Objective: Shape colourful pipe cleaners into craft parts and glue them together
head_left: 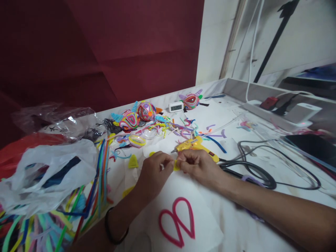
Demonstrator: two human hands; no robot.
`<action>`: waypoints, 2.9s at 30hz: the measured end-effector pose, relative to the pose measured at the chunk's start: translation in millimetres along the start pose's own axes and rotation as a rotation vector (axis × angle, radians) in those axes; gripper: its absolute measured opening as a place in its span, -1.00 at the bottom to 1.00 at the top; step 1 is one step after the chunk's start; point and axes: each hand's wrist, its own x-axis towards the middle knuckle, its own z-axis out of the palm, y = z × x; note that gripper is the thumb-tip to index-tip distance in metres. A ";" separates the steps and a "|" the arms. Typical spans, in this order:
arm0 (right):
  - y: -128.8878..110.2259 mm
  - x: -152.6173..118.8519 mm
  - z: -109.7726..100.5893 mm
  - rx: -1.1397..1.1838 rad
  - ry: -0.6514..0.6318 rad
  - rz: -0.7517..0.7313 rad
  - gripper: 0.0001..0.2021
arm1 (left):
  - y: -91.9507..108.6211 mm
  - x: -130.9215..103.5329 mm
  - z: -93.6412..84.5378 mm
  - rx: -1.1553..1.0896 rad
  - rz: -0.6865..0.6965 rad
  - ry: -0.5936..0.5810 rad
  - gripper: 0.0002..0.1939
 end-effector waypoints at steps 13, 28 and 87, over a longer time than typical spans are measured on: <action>0.7 1.6 -0.2 0.075 -0.078 0.007 -0.82 | -4.1 1.7 -2.7 -0.127 -0.068 -0.005 -0.89; 5.8 3.1 1.9 0.080 -0.061 0.021 -0.86 | -4.7 -3.6 -2.4 -0.076 -0.022 0.005 -0.89; -18.1 25.7 -35.4 -0.315 -0.071 -0.211 -0.86 | -5.8 9.8 -21.5 -0.573 -0.422 -0.077 -0.73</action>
